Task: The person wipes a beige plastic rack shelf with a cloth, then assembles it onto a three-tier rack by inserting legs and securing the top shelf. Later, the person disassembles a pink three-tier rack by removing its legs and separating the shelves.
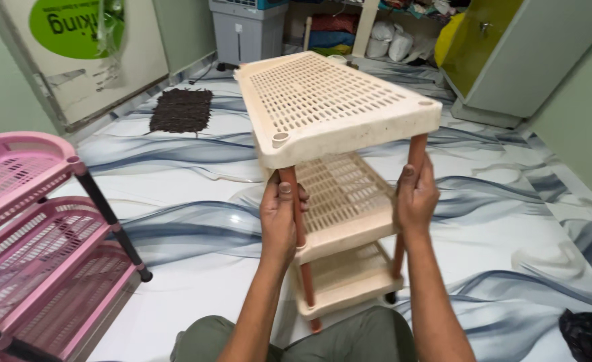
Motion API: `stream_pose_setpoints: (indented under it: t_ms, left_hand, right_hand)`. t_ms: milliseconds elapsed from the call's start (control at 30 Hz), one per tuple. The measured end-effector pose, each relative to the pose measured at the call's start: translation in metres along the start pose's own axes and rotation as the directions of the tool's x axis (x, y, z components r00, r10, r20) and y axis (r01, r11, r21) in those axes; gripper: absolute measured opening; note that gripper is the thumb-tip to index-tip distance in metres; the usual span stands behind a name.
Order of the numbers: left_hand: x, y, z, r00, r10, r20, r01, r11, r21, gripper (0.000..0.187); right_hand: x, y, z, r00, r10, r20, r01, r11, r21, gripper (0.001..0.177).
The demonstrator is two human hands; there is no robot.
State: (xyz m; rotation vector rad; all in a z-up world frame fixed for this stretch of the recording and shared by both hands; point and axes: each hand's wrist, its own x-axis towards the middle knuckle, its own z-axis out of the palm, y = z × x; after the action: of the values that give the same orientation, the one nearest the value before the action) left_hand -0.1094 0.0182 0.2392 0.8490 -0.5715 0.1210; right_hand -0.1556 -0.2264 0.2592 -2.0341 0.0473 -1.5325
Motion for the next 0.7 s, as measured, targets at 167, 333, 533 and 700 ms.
stream_pose_setpoints:
  t_ms: [167,333,533,700]
  left_hand:
    - [-0.009,-0.001,0.012,0.999,-0.046,-0.023,0.047,0.997,0.056,0.057]
    - [-0.018,-0.005,0.013,1.0,0.0,-0.014,0.002,0.994,0.106,0.057]
    - [-0.02,-0.018,0.024,0.997,0.03,-0.067,-0.024,0.995,0.092,0.051]
    - [-0.02,-0.023,0.037,0.997,-0.067,-0.04,0.065,0.996,-0.057,0.047]
  right_hand:
    - [-0.021,0.006,0.009,0.972,0.231,0.031,-0.233,0.959,0.162,0.072]
    - [-0.024,0.008,0.013,0.974,0.227,0.025,-0.228,0.973,0.049,0.062]
    - [-0.074,-0.034,0.009,0.997,0.05,-0.055,-0.058,0.986,-0.155,0.065]
    - [-0.101,-0.085,0.038,0.805,0.179,0.566,-0.464,0.785,0.411,0.068]
